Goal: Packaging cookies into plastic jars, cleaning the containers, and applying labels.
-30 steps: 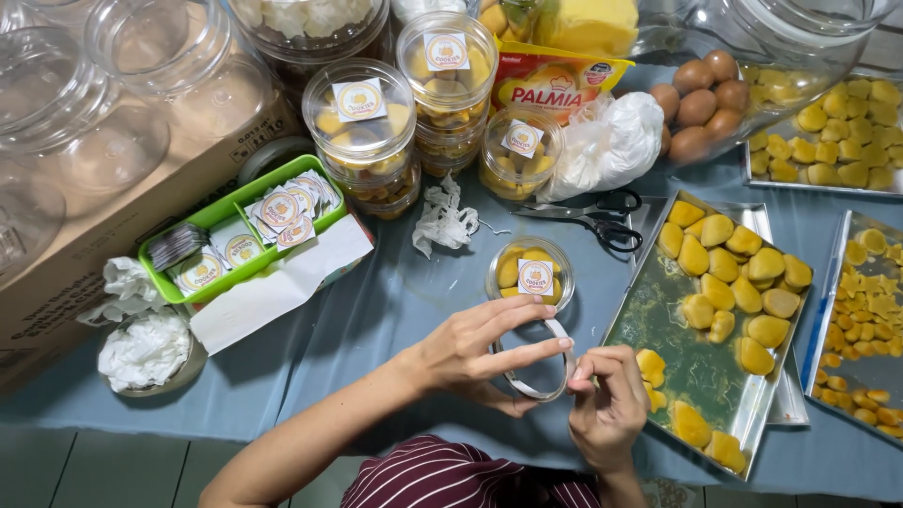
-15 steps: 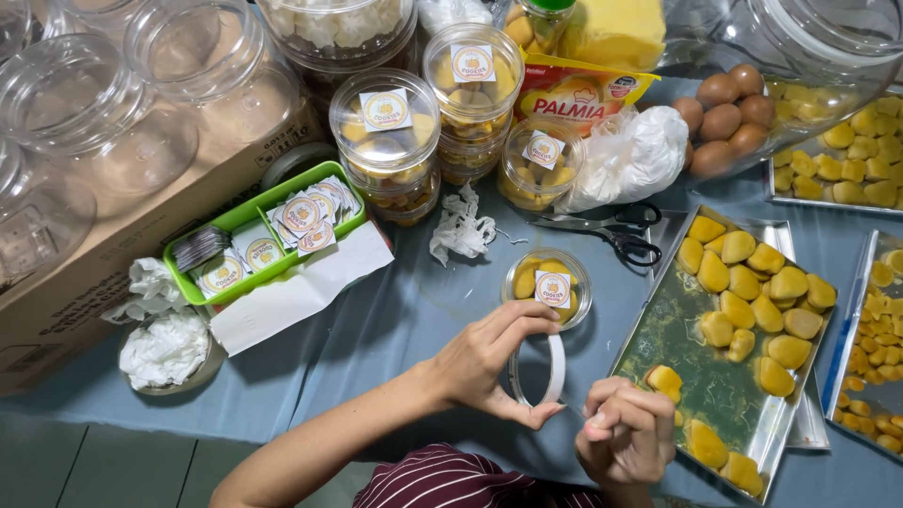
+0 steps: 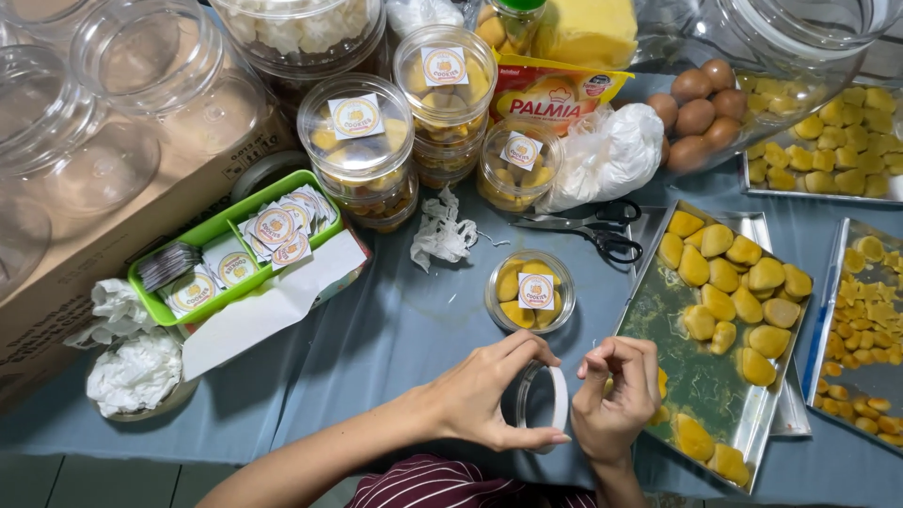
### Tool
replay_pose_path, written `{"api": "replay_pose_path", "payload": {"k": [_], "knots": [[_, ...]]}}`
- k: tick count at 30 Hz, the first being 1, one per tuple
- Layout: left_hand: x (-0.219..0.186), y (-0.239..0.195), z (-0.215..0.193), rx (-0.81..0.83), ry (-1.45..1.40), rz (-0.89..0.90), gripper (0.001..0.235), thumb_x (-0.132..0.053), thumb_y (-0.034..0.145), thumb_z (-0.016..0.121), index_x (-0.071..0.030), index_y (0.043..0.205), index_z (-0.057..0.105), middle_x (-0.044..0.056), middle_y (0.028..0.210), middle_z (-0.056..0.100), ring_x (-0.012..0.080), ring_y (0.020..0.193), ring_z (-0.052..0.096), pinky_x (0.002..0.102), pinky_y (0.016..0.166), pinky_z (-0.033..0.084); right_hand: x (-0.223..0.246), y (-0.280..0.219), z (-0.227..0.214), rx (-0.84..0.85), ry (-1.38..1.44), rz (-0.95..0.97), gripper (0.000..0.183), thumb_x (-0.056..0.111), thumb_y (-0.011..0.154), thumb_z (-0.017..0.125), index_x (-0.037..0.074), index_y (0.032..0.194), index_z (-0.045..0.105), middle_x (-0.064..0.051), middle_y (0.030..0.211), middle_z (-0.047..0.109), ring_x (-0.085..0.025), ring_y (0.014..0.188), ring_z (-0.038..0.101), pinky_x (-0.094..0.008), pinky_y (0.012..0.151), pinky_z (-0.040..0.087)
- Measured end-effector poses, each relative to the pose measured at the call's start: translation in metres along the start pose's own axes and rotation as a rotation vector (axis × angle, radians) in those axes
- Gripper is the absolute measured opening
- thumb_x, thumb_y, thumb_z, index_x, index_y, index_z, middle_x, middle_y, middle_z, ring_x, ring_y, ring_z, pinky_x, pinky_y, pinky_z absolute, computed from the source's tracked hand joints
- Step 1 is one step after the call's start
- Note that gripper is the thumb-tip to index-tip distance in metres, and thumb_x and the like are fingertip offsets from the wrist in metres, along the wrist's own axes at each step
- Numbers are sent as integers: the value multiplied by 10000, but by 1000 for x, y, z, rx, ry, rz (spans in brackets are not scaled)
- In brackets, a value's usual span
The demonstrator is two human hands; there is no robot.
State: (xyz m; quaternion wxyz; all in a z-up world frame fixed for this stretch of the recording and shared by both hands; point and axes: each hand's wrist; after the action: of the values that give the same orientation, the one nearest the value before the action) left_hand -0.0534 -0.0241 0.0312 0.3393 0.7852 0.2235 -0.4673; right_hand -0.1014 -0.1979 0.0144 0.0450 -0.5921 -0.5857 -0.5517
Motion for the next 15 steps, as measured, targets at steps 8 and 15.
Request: {"api": "replay_pose_path", "payload": {"k": [8, 15], "knots": [[10, -2, 10, 2, -63, -112, 596, -505, 704, 785, -68, 1048, 571, 35, 985, 575, 178, 784, 602, 296, 728, 553, -2, -5, -5, 55, -64, -99, 286, 169, 1059, 505, -25, 873, 603, -145, 894, 533, -176, 700, 562, -258, 607, 528], [16, -1, 16, 59, -27, -248, 566, -514, 686, 786, -76, 959, 554, 27, 875, 551, 170, 718, 536, 311, 642, 481, -12, -14, 2, 72, 70, -49, 333, 209, 1063, 463, -77, 929, 568, -173, 1013, 472, -227, 619, 734, -242, 505, 627]]}}
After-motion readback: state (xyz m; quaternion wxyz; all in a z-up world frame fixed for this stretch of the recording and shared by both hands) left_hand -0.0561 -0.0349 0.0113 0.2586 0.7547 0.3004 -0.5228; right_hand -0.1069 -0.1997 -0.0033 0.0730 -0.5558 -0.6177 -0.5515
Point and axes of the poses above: each hand's wrist, its own y-axis towards the middle knuckle, its own z-axis out of the palm, x = y × z
